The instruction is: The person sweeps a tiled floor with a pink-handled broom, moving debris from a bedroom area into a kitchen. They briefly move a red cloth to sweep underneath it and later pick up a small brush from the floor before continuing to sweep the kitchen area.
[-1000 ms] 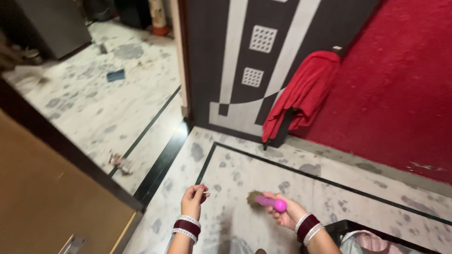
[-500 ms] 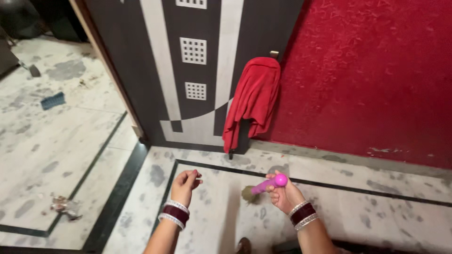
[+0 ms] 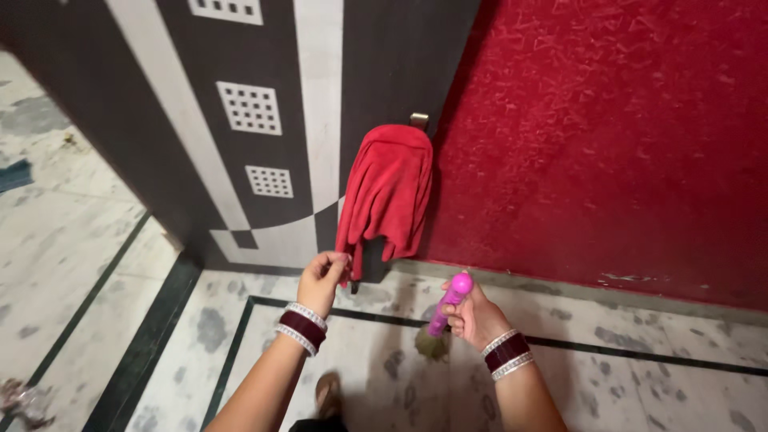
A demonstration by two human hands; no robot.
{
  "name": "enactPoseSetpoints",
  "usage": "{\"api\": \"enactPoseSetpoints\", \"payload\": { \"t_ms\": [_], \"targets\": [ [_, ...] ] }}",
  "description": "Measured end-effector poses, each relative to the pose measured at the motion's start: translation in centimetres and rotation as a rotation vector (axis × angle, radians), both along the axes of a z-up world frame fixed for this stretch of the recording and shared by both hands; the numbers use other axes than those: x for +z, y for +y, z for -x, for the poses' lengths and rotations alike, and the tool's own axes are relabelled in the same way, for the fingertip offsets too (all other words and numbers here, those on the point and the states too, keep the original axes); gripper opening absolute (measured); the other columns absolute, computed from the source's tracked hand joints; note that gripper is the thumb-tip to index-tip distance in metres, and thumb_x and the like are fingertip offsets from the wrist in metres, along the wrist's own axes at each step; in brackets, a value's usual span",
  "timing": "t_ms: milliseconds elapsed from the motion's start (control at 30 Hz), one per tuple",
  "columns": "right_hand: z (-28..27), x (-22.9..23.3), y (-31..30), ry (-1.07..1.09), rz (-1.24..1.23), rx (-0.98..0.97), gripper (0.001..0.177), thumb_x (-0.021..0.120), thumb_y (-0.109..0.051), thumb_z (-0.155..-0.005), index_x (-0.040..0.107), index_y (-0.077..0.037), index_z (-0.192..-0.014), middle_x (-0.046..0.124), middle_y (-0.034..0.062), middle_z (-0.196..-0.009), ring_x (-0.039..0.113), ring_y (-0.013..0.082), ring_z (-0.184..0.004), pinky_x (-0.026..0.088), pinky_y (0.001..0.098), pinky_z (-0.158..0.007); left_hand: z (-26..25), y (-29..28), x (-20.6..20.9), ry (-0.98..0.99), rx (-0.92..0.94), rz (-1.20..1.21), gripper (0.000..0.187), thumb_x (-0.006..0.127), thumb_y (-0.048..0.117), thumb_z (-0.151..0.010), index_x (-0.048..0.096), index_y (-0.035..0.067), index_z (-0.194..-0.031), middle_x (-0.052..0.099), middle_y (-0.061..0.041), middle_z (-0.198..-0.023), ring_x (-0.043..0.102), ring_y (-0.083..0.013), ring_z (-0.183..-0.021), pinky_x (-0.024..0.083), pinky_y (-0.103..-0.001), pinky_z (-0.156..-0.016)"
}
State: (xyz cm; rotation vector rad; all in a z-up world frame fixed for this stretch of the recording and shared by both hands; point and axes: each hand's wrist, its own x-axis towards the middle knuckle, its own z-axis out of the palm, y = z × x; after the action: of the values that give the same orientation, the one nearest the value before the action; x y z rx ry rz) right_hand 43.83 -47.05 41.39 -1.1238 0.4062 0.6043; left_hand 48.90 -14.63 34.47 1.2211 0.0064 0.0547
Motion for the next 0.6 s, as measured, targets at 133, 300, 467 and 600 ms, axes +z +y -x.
{"api": "enactPoseSetpoints", "payload": {
  "t_ms": [133,300,467,600],
  "targets": [
    [-3.7,0.1,-2.3,-0.046,-0.071,-0.019,0.060,0.032,-0.066,-0.098,0.054,-0.013,-0.114,0.052,0.0021,-0.075,0.038,0.0131,-0.057,0.034,0.0260,-0.053,-7.5,-2.8,3.1,-0.106,0.093,-0.162,0.019,0.064,0.019,-0.100,0.069,0.001,-0.105,0.070,-0.005,-0.090,0.066,-0.0125,-0.081,0.054,-0.028,-0.076],
    [-8.8,2.2,-3.9,-0.087,-0.032,-0.053,0.060,0.031,-0.065,-0.101,0.057,-0.014,-0.116,0.051,0.0010,-0.074,0.040,0.0105,-0.059,0.035,0.0259,-0.052,-16.2,-5.8,9.2,-0.606,0.262,-0.774,0.019,0.069,0.013,-0.093,0.069,0.004,-0.110,0.066,-0.016,-0.114,0.064,-0.0330,-0.109,0.052,-0.040,-0.096],
    [-13.6,4.9,-4.3,-0.103,0.015,-0.126,0.056,0.032,-0.064,-0.100,0.058,-0.017,-0.117,0.052,-0.0015,-0.074,0.041,0.0103,-0.057,0.037,0.0258,-0.053,-25.1,-9.4,10.7,-0.591,0.146,-1.051,0.047,0.072,0.024,-0.087,0.060,0.006,-0.129,0.055,-0.016,-0.139,0.052,-0.0373,-0.127,0.043,-0.048,-0.106],
    [-16.0,5.0,-4.7,-0.094,0.010,-0.182,0.055,0.033,-0.066,-0.100,0.058,-0.019,-0.116,0.053,-0.0023,-0.074,0.042,0.0090,-0.057,0.037,0.0249,-0.054,-30.7,-11.4,8.3,-0.457,0.135,-1.409,0.083,0.078,0.046,-0.080,0.044,0.004,-0.143,0.046,-0.016,-0.147,0.041,-0.0352,-0.138,0.028,-0.056,-0.114]
  ]
}}
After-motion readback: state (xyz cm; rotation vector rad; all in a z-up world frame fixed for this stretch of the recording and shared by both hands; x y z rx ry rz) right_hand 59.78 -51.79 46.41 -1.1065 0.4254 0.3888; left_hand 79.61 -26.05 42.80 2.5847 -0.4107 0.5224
